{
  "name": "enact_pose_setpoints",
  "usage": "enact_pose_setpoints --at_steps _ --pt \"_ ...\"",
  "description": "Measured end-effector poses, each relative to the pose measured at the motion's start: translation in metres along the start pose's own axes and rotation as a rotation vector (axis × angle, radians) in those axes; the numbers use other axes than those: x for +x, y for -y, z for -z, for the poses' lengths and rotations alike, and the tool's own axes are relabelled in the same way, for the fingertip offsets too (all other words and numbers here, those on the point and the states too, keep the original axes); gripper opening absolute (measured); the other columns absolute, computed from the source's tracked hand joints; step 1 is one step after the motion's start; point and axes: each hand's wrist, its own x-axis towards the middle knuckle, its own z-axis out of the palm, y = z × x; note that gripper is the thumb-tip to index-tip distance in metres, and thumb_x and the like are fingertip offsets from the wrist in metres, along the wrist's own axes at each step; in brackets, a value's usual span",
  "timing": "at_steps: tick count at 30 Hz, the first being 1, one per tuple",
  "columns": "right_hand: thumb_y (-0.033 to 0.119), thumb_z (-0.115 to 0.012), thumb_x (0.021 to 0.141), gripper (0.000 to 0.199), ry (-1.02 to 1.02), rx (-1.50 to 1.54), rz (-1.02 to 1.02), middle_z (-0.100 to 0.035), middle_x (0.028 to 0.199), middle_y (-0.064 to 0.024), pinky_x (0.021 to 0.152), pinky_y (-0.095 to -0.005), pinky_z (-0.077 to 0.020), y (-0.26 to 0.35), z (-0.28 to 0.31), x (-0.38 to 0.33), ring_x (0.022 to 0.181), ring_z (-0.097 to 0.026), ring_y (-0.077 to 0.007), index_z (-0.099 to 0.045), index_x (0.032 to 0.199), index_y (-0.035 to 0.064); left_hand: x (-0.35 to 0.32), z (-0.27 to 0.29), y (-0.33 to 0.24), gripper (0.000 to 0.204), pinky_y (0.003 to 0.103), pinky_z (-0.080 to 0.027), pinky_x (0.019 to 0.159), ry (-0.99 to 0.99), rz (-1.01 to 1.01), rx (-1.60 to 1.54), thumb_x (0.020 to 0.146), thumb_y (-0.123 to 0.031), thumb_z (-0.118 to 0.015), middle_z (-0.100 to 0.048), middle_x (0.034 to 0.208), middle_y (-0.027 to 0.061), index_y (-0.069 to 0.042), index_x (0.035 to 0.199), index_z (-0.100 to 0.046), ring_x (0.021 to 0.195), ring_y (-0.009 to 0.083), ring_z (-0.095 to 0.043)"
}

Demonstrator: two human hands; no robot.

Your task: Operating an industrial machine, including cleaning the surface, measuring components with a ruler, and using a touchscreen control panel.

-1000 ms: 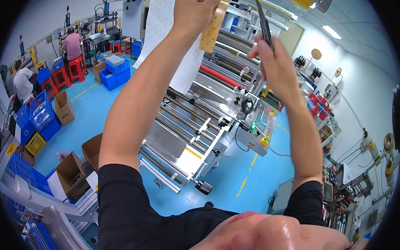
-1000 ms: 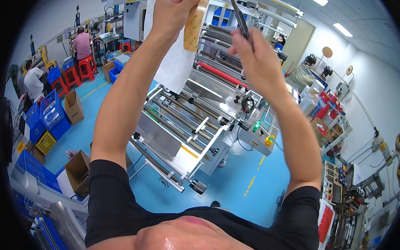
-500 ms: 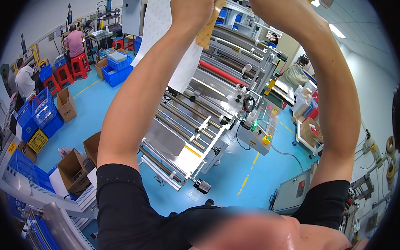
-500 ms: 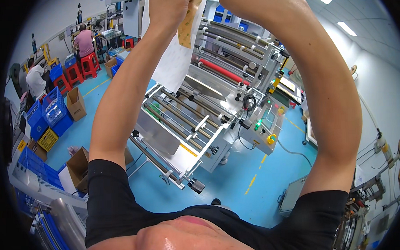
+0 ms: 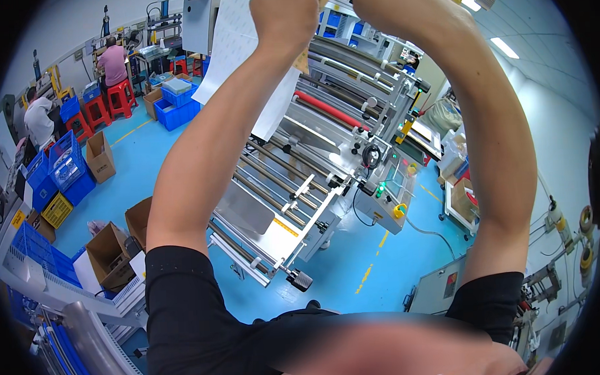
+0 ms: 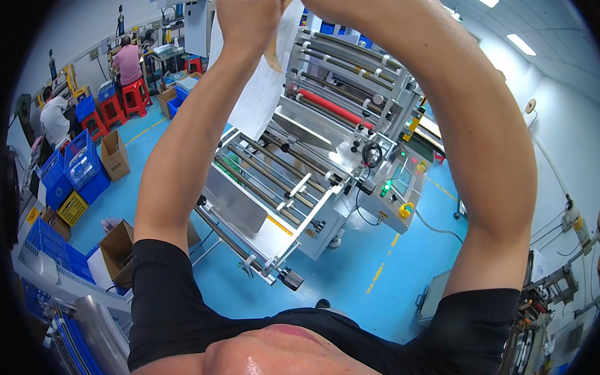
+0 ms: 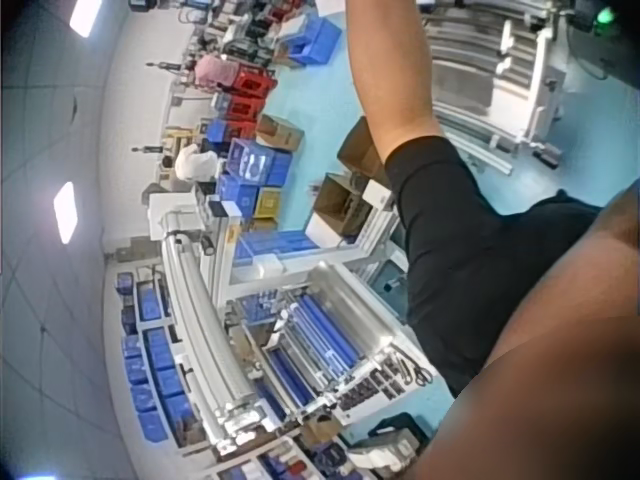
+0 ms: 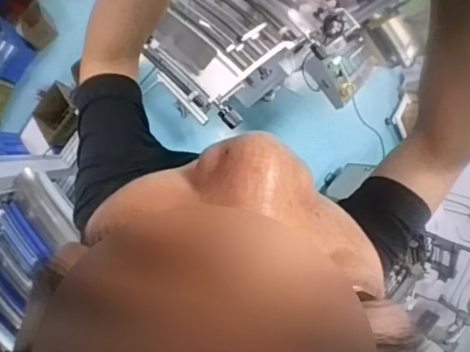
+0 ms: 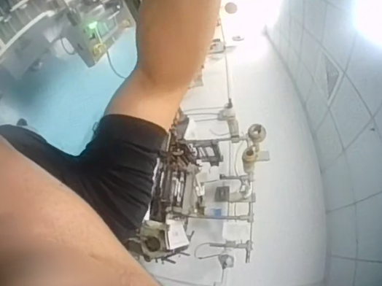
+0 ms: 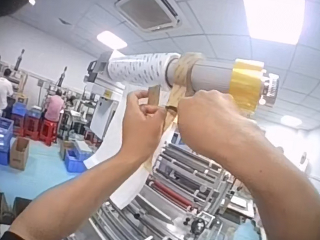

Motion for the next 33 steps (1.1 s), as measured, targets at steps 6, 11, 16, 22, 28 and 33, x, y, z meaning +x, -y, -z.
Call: enact_pose_setpoints --at_steps 6,11,16,22,28,33 --pt "0.024 -0.055 0.093 0.023 0.044 -0.161 0.099 -0.065 0.076 -0.0196 0.066 -0.0482 -0.0489 -0.051 -0.069 -0.021 0.075 -0.064 -0.0371 -0.062 0.09 0.0026 -0.001 0.006 -0.007 0.042 0.023 -0.046 0.054 -0.165 0.04 -0.063 0.084 -0.005 -0.063 -0.061 0.084 0.0091 0.0 0.118 -0.041 0.063 0.0109 -0.057" --pt "0.023 -0.056 0.091 0.022 0.182 0.544 -0.005 -0.068 0.086 -0.0202 0.073 -0.0482 -0.0518 -0.088 -0.152 -0.088 0.084 -0.066 -0.0382 -0.066 0.1 0.0057 -0.055 0.021 -0.002 0.057 0.024 -0.048 0.072 -0.013 0.005 0.005 0.085 -0.024 -0.073 -0.065 0.098 0.0101 0.003 0.124 -0.041 0.086 0.0124 -0.06" --pt "0.016 -0.062 0.092 0.016 0.039 1.462 -0.019 -0.06 0.081 -0.0047 0.069 -0.0274 -0.0467 -0.094 -0.254 -0.218 0.075 -0.057 -0.0124 -0.06 0.098 0.0009 -0.197 -0.001 -0.024 0.061 0.022 -0.046 0.072 0.548 0.034 0.167 0.087 0.003 -0.061 -0.064 0.106 0.0159 -0.002 0.134 -0.022 0.078 0.0103 -0.058" --pt "0.017 -0.075 0.081 0.022 -0.086 1.626 -0.086 -0.062 0.077 -0.005 0.054 -0.0291 -0.04 -0.156 -0.312 -0.313 0.061 -0.053 -0.0135 -0.066 0.095 0.003 -0.314 -0.113 0.005 0.069 0.027 -0.051 0.062 0.97 0.177 0.093 0.082 0.009 -0.063 -0.062 0.113 0.0196 -0.002 0.138 -0.024 0.072 0.0177 -0.066" --pt "0.009 -0.075 0.079 0.015 -0.078 1.602 -0.185 -0.05 0.064 -0.0051 0.05 -0.0306 -0.0342 -0.286 -0.397 -0.417 0.054 -0.046 -0.0172 -0.065 0.086 0.0014 -0.429 -0.271 0.051 0.07 0.027 -0.052 0.054 0.93 0.158 0.067 0.078 0.008 -0.067 -0.064 0.108 0.0225 0.0 0.136 -0.031 0.071 0.0239 -0.069" --pt "0.004 -0.071 0.083 0.01 0.013 1.858 -0.576 -0.057 0.071 0.0037 0.053 -0.0205 -0.0375 -0.397 -0.474 -0.471 0.06 -0.046 -0.0016 -0.063 0.087 0.0011 -0.46 -0.357 0.102 0.071 0.027 -0.048 0.052 0.828 0.089 0.277 0.073 0.008 -0.07 -0.06 0.089 0.0136 -0.001 0.135 -0.035 0.062 0.0185 -0.061"
